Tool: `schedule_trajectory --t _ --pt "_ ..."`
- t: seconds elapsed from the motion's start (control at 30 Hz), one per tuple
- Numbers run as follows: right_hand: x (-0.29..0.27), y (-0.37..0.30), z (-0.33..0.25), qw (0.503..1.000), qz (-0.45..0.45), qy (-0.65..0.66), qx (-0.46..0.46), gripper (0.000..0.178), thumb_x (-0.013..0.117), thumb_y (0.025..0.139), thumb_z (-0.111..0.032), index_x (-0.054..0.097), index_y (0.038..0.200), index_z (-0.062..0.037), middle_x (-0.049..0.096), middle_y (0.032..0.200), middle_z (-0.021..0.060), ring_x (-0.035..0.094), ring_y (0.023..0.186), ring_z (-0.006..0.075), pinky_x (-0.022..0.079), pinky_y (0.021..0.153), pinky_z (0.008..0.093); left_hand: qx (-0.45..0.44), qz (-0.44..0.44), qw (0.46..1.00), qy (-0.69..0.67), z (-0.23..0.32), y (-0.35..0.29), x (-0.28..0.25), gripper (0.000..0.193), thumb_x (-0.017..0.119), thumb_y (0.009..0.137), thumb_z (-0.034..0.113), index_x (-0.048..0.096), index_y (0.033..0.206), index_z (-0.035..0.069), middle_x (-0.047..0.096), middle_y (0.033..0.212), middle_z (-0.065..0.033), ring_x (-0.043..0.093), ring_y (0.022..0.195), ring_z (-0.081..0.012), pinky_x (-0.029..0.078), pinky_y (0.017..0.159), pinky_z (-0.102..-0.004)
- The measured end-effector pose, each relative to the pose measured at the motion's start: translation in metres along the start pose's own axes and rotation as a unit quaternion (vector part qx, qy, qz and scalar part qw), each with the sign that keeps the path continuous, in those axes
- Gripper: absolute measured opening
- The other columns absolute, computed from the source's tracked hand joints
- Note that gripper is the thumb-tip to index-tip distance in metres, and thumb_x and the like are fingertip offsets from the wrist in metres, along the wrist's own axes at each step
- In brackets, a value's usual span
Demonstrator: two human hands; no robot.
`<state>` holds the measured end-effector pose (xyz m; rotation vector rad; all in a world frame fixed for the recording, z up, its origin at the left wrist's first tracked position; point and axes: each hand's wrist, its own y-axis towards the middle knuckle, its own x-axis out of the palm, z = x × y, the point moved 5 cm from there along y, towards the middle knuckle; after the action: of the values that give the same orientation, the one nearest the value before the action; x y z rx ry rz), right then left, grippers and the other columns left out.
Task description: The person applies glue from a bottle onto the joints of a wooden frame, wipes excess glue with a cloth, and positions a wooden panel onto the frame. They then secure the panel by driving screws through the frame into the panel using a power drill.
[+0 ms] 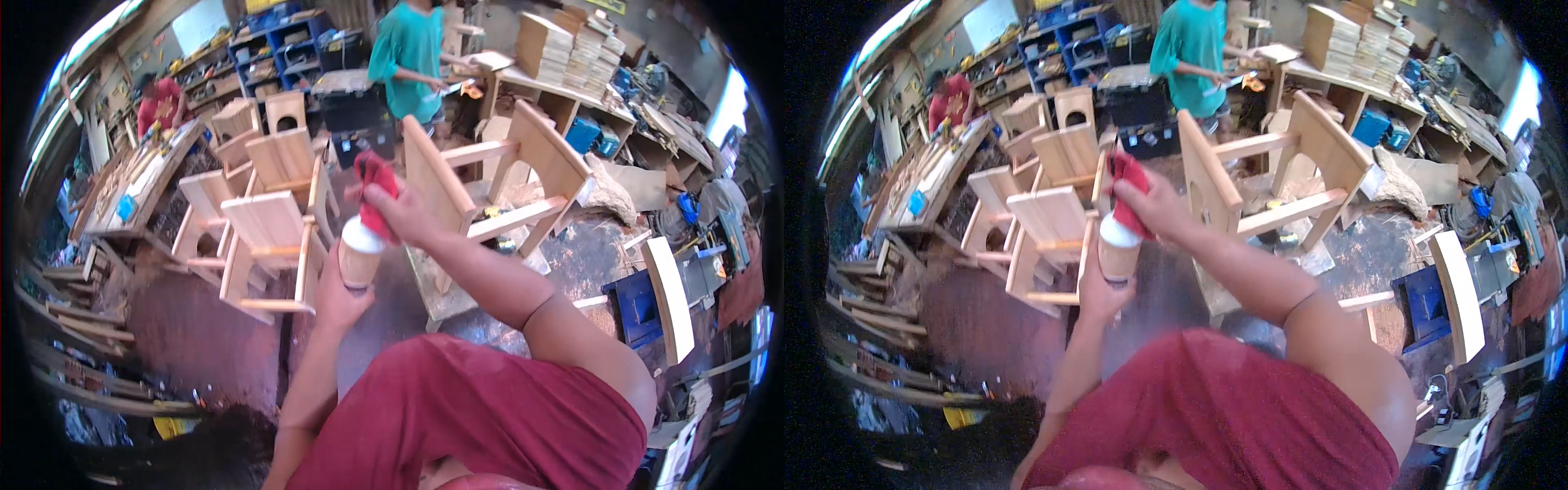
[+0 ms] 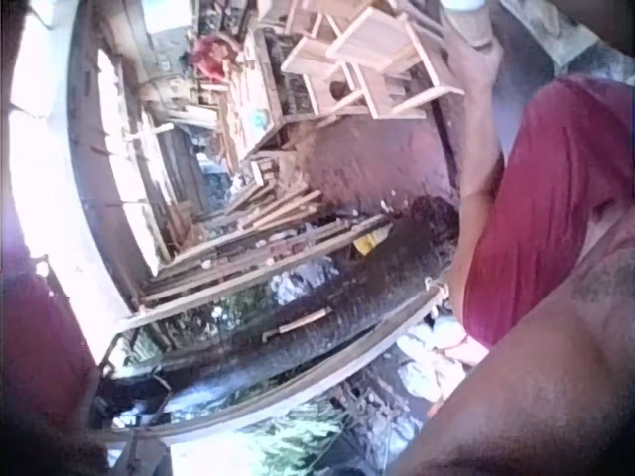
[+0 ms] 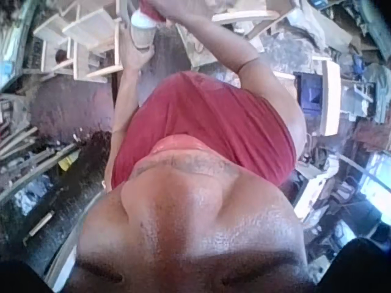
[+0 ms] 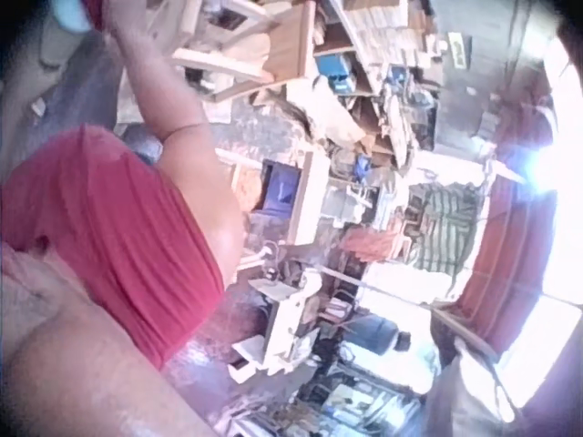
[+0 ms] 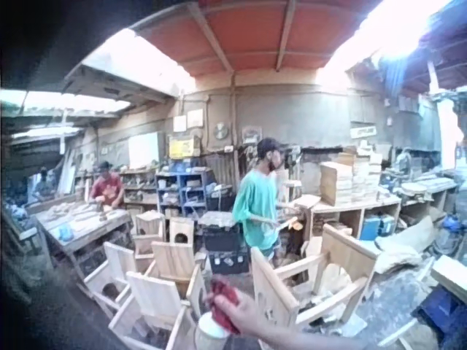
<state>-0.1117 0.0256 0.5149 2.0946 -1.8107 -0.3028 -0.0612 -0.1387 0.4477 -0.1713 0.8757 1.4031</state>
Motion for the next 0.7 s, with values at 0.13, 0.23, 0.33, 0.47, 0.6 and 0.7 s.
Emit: schedule_trajectory --t 0.13,0.23,0.33,0.47,0.6,0.7 --pt "-0.001 0.0 0.001 0.992 -0.114 0.048 -0.003 0.029 0.049 0.097 -0.028 0.061 0.097 -0.0022 0.064 0.092 0.0032 0.058 0.087 0.0104 0.046 0.081 0.027 -0.006 -0.169 0.942 -0.29 -0.021 -0.018 0.01 0.096 0.079 0.058 0.021 0.031 0.137 0.001 0.054 0.121 -0.0152 0.054 0.115 -0.027 0.043 0.096 -0.0389" --pt "0.005 -0.008 -0.007 0.959 -0.217 0.179 0.026 0.046 0.053 0.092 -0.046 0.056 0.107 -0.0035 0.065 0.095 0.0112 0.06 0.098 0.0189 0.046 0.089 0.0344 -0.036 -0.372 0.786 -0.492 -0.02 -0.032 0.022 0.095 0.081 0.055 0.022 0.034 0.134 -0.001 0.057 0.117 -0.0142 0.059 0.108 -0.0256 0.047 0.092 -0.0382" --pt "0.016 -0.018 -0.011 0.942 -0.229 0.243 0.036 0.06 0.057 0.087 -0.052 0.046 0.12 -0.003 0.064 0.103 0.0167 0.056 0.113 0.0269 0.042 0.098 0.0391 -0.032 -0.412 0.676 -0.61 -0.002 -0.041 0.032 0.093 0.081 0.053 0.022 0.037 0.131 -0.003 0.059 0.112 -0.0144 0.062 0.1 -0.025 0.05 0.087 -0.0375" --pt "0.014 -0.025 -0.009 0.948 -0.206 0.237 0.053 0.055 0.057 0.089 -0.048 0.05 0.116 -0.0008 0.063 0.106 0.0164 0.056 0.112 0.0249 0.043 0.098 0.0366 -0.036 -0.397 0.699 -0.594 -0.003 -0.047 0.038 0.09 0.082 0.055 0.022 0.038 0.129 -0.003 0.06 0.11 -0.0137 0.062 0.098 -0.0243 0.05 0.087 -0.0368" --pt "0.006 -0.024 0.015 0.977 -0.081 0.181 0.071 0.042 0.053 0.094 -0.041 0.059 0.101 0.0006 0.065 0.09 0.0096 0.061 0.088 0.0158 0.049 0.08 0.0299 -0.09 -0.293 0.83 -0.466 -0.027 -0.045 0.039 0.091 0.082 0.057 0.021 0.036 0.132 0.0 0.057 0.115 -0.0108 0.058 0.104 -0.0194 0.047 0.089 -0.0342" --pt "-0.002 -0.018 0.053 0.982 0.042 0.152 0.102 0.038 0.049 0.096 -0.037 0.061 0.095 -0.0014 0.062 0.077 0.004 0.057 0.07 0.0121 0.047 0.067 0.0294 -0.076 -0.216 0.922 -0.312 -0.033 -0.035 0.045 0.091 0.081 0.058 0.021 0.034 0.133 0.001 0.056 0.116 -0.011 0.057 0.105 -0.0198 0.047 0.089 -0.0357"
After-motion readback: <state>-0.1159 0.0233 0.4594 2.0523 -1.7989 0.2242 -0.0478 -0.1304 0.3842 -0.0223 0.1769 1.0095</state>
